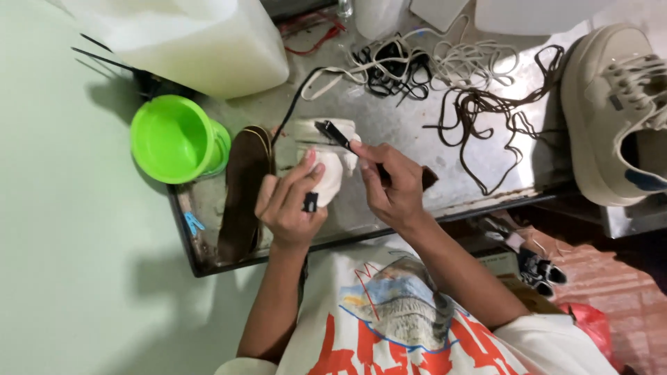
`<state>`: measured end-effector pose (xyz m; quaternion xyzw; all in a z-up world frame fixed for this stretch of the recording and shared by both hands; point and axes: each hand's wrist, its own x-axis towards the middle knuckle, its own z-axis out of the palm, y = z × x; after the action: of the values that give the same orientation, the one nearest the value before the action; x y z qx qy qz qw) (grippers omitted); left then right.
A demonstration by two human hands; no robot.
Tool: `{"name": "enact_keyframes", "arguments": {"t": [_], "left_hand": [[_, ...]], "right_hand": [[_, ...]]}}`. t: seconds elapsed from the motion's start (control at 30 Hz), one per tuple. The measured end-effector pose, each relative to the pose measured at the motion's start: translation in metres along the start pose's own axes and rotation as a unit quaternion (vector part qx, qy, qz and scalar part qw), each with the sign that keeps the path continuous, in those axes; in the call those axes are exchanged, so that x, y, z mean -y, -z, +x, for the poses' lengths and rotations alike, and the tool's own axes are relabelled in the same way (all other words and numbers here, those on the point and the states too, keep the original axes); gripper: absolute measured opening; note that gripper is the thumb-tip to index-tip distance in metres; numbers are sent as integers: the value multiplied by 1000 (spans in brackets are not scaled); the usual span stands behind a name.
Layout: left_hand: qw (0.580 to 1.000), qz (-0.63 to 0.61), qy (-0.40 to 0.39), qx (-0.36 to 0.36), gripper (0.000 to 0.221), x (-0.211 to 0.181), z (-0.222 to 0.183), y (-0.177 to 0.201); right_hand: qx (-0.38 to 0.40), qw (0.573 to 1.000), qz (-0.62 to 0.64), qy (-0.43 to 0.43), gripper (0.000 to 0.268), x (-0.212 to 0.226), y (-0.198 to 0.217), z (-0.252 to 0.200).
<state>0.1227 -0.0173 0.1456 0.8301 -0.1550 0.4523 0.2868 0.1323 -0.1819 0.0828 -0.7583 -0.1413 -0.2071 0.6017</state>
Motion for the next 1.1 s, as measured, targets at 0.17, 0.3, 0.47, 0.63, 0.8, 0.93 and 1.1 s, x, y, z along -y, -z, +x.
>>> {"name": "enact_keyframes", "arguments": {"t": [0.17, 0.3, 0.47, 0.63, 0.8, 0.93, 1.1], "left_hand": [[1000, 11, 12, -5, 25, 13, -20, 2], [999, 10, 32, -3, 21, 16, -26, 6], [1000, 12, 23, 6, 30, 11, -17, 9], [998, 31, 50, 2, 23, 18, -20, 10], [999, 29, 42, -16, 74, 28, -28, 4], [998, 32, 49, -6, 68, 41, -40, 12], [995, 32, 95, -12, 67, 47, -50, 23]], "right_hand": [[-6, 1000, 1, -16, 28, -38, 8, -24], [-22, 999, 28, -29, 26, -21, -2, -20], [-32, 999, 8, -3, 26, -21, -5, -21], [-26, 996, -6, -91, 23, -33, -9, -30], [-36, 988, 69, -132, 21, -13, -15, -15], [-24, 992, -1, -120, 20, -45, -9, -39], [59, 973, -88, -203, 30, -103, 18, -82]]}}
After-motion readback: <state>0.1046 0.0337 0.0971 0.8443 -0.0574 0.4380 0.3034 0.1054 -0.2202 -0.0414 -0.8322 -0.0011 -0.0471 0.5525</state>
